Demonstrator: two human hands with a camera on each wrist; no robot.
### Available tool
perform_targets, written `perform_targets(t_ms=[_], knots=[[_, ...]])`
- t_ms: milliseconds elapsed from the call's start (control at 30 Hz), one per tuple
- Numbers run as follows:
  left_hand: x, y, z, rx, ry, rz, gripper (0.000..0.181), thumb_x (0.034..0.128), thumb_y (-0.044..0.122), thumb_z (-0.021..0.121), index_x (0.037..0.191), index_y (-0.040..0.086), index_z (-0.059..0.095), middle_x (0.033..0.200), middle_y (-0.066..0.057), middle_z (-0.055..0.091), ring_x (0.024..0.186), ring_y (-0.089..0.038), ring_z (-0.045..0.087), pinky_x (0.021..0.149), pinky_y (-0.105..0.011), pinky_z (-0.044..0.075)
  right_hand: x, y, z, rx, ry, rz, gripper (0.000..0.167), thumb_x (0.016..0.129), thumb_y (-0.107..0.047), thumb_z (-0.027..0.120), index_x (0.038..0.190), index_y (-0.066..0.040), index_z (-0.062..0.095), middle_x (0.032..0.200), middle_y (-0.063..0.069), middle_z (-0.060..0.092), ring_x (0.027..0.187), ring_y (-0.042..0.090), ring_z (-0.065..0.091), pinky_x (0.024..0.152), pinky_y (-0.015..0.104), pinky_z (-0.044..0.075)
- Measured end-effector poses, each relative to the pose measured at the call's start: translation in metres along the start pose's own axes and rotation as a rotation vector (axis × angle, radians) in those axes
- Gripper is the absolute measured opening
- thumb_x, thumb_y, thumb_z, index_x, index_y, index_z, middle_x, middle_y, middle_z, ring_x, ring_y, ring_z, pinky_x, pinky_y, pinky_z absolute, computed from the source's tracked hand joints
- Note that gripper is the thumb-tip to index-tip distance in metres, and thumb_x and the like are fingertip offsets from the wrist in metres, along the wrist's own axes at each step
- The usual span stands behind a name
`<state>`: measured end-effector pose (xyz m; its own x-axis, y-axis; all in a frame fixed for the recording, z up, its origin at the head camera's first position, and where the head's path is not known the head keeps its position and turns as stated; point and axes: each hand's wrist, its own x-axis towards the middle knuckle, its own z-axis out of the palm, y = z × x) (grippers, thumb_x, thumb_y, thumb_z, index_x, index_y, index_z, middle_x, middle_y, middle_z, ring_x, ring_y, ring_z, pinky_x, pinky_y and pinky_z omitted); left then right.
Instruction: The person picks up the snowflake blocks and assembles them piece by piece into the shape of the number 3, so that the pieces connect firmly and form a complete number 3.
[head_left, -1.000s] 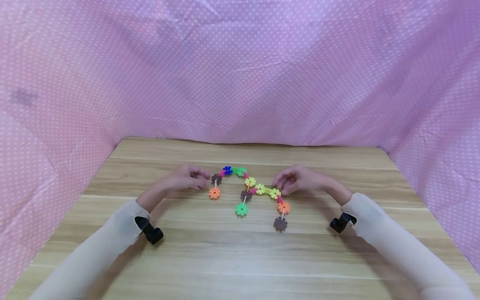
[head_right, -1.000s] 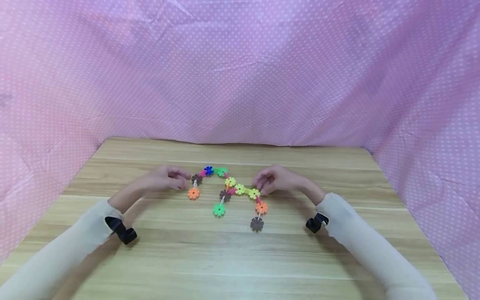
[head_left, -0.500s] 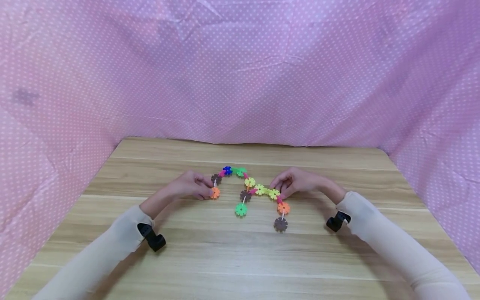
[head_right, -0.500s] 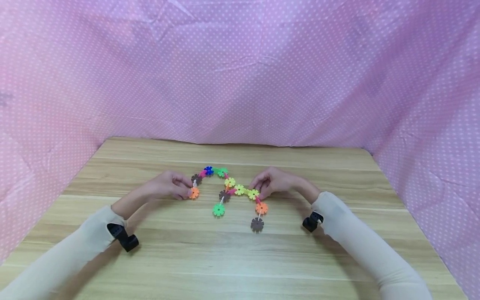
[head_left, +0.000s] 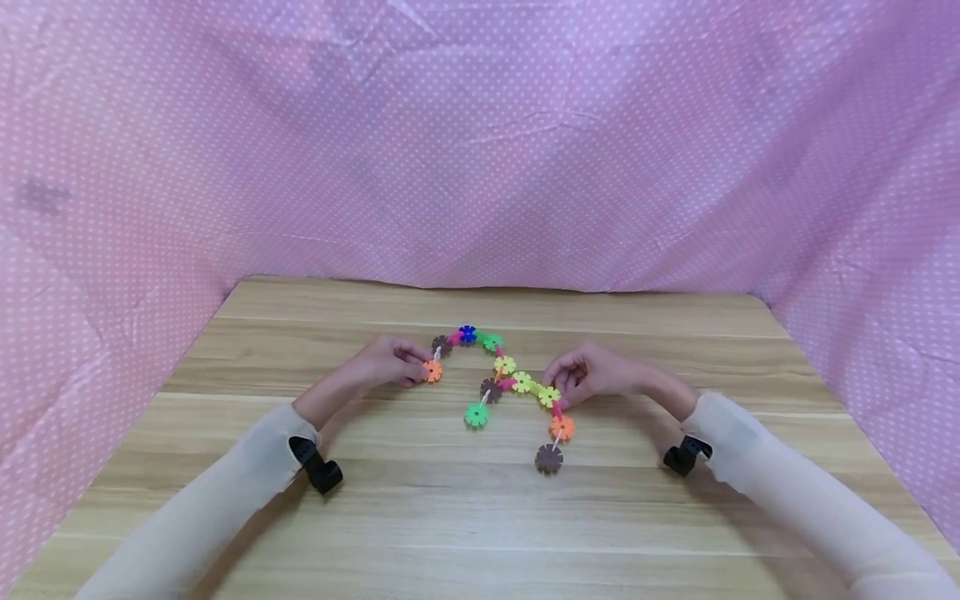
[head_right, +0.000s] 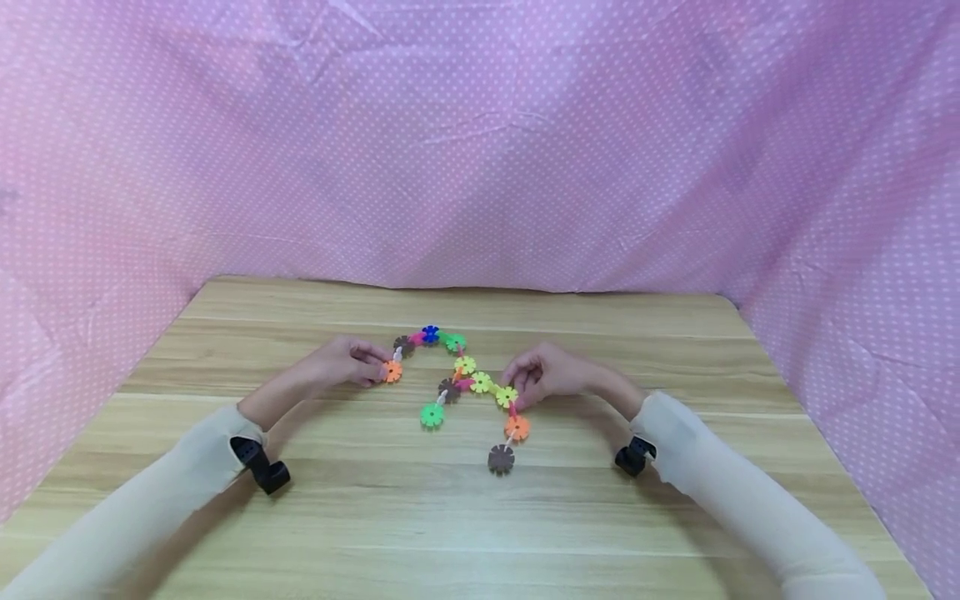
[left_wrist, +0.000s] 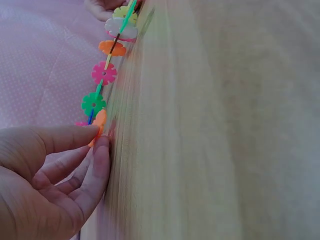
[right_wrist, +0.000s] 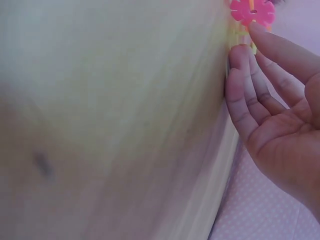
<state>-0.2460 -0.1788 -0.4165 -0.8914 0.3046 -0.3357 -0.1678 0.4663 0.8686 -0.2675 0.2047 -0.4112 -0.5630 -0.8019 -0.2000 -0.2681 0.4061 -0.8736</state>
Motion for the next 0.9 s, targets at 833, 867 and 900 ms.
perform_targets(t_ms=[833,867,900], knots=[[0.026,0.008,0.008,0.034,0.074,0.134,0.041,0.0852,0.008,0.082,0.123,-0.001,0.07,0.102,-0.009,0.071,0.085,-0.012,0.061,0.069,-0.02,0.055,-0.015,-0.011,0.029,-0.098,0.121,-0.071,0.03,0.084,-0.008,0.082,0.112,-0.002,0.072,0.083,0.011,0.069,0.07,0.011,0.062,0.061,0.019,0.054],[0.026,0.009,0.008,0.039,0.075,0.132,0.041,0.0852,0.008,0.082,0.123,-0.001,0.07,0.103,-0.01,0.071,0.086,-0.013,0.06,0.069,-0.02,0.055,-0.015,-0.011,0.03,-0.101,0.125,-0.071,0.03,0.084,-0.009,0.083,0.111,-0.002,0.072,0.082,0.01,0.069,0.07,0.011,0.061,0.06,0.018,0.053],[0.027,0.009,0.008,0.042,0.072,0.133,0.041,0.0851,0.008,0.082,0.123,-0.001,0.07,0.103,-0.01,0.071,0.086,-0.013,0.061,0.07,-0.02,0.055,-0.015,-0.011,0.032,-0.104,0.13,-0.072,0.029,0.084,-0.009,0.083,0.11,-0.003,0.072,0.081,0.009,0.069,0.069,0.011,0.061,0.06,0.018,0.053]])
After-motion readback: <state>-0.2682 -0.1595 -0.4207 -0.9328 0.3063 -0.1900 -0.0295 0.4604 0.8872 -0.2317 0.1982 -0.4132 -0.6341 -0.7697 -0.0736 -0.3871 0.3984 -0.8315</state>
